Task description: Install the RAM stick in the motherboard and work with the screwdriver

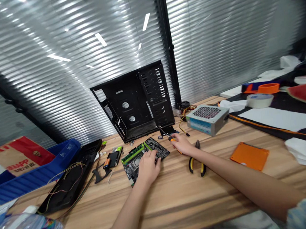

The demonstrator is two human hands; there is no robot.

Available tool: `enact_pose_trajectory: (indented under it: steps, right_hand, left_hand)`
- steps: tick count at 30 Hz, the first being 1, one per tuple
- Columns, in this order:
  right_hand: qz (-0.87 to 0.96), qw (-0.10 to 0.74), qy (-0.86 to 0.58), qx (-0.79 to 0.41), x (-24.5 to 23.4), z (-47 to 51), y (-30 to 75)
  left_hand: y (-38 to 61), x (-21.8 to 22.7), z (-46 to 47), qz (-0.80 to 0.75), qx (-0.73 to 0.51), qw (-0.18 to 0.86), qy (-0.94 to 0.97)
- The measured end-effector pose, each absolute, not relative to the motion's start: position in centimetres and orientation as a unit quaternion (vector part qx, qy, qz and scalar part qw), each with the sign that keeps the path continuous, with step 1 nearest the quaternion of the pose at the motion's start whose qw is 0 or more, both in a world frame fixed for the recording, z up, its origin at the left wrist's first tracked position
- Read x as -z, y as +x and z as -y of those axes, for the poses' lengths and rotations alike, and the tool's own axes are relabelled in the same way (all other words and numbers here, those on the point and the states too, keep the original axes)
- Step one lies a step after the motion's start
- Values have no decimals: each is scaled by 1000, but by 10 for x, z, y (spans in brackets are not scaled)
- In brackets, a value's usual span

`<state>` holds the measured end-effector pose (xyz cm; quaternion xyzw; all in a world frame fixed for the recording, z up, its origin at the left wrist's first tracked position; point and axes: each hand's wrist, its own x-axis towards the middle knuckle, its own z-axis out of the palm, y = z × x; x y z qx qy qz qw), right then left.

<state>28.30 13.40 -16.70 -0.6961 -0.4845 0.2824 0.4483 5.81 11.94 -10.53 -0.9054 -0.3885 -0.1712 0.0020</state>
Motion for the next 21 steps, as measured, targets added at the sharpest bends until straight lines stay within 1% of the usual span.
enact_pose_trajectory:
  steps: [8,14,21]
  right_hand:
    - [496,437,-679,-319,165,-133,281]
    - [501,419,-688,-318,162,-131,281]
    - [495,422,-690,-319,163,-133,282]
  left_hand:
    - [57,107,-120,386,170,7,-907]
    - [58,107,-120,384,173,6,-907]
    - [58,106,-120,386,171,10,-906]
